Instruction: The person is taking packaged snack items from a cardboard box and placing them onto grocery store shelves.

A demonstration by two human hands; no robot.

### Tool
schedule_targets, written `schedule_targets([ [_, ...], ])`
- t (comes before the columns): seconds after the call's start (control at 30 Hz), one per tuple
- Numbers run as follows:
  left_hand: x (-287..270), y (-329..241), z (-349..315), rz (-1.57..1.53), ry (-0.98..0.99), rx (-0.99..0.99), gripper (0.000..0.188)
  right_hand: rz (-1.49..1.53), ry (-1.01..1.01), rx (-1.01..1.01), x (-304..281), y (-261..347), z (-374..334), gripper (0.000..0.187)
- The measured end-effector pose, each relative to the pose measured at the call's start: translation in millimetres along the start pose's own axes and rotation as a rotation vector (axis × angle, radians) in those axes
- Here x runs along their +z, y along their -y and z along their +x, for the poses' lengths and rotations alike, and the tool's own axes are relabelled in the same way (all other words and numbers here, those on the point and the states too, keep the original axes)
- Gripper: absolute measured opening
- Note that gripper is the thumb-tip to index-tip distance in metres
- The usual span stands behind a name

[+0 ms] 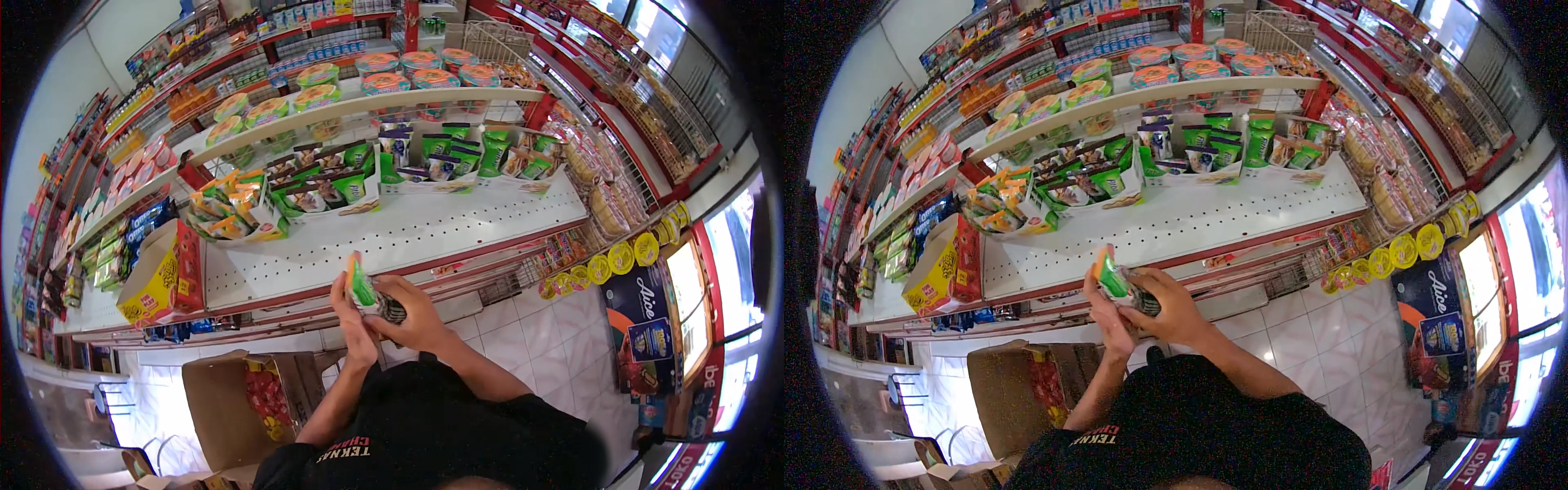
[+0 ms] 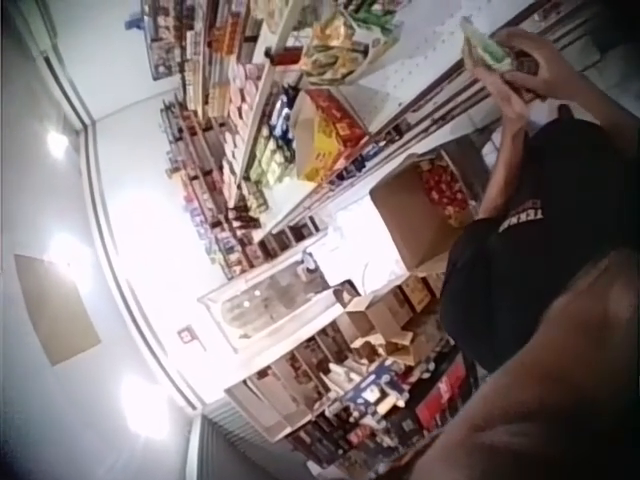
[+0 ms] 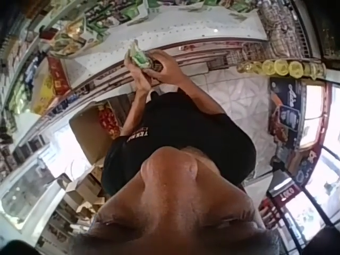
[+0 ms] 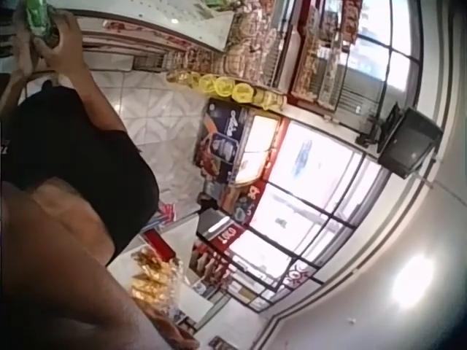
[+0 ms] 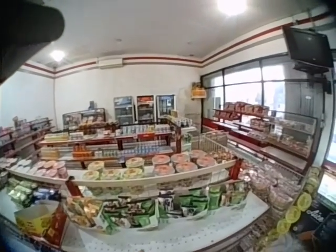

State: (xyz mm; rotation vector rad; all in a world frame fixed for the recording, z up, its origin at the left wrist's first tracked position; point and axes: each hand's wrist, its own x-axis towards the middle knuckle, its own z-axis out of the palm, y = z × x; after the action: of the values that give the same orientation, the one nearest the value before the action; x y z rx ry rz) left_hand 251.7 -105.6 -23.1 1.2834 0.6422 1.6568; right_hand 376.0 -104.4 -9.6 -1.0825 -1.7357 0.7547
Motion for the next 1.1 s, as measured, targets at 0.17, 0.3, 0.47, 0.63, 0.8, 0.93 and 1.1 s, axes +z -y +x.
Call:
schedule_targets([
  [0.17,-9,-12,9,-0.005,-0.014,-0.152,0.082,-0.2,-0.027,-0.06,-24,-2,-1,0.048],
  [0.3,-38,-25,18,0.282,-0.009,-0.186,0.044,-0.476,-0.01,-0.131,-39,0,-2,0.045],
  [0.47,-53,-24,14,0.018,-0.09,-0.458,0.01,-0.553,0.026,-0.187,-35,13,7,0.044],
  [0.63,-51,-24,3,0.245,-0.034,-0.347,0.009,-0.116,0.068,-0.028,-4,45,12,0.056],
  [0.8,-74,-30,0,0.285,-0.073,-0.121,0.01,-0.201,0.104,-0.274,18,52,19,0.057],
  [0.93,-97,-44,-5,0.199,-0.168,-0.178,0.015,-0.236,0.183,-0.092,20,37,26,0.051],
  [1.1,-94,-50,-6,0.423,-0.09,-0.175,0.01,-0.02,0.151,-0.096,36,38,24,0.047],
])
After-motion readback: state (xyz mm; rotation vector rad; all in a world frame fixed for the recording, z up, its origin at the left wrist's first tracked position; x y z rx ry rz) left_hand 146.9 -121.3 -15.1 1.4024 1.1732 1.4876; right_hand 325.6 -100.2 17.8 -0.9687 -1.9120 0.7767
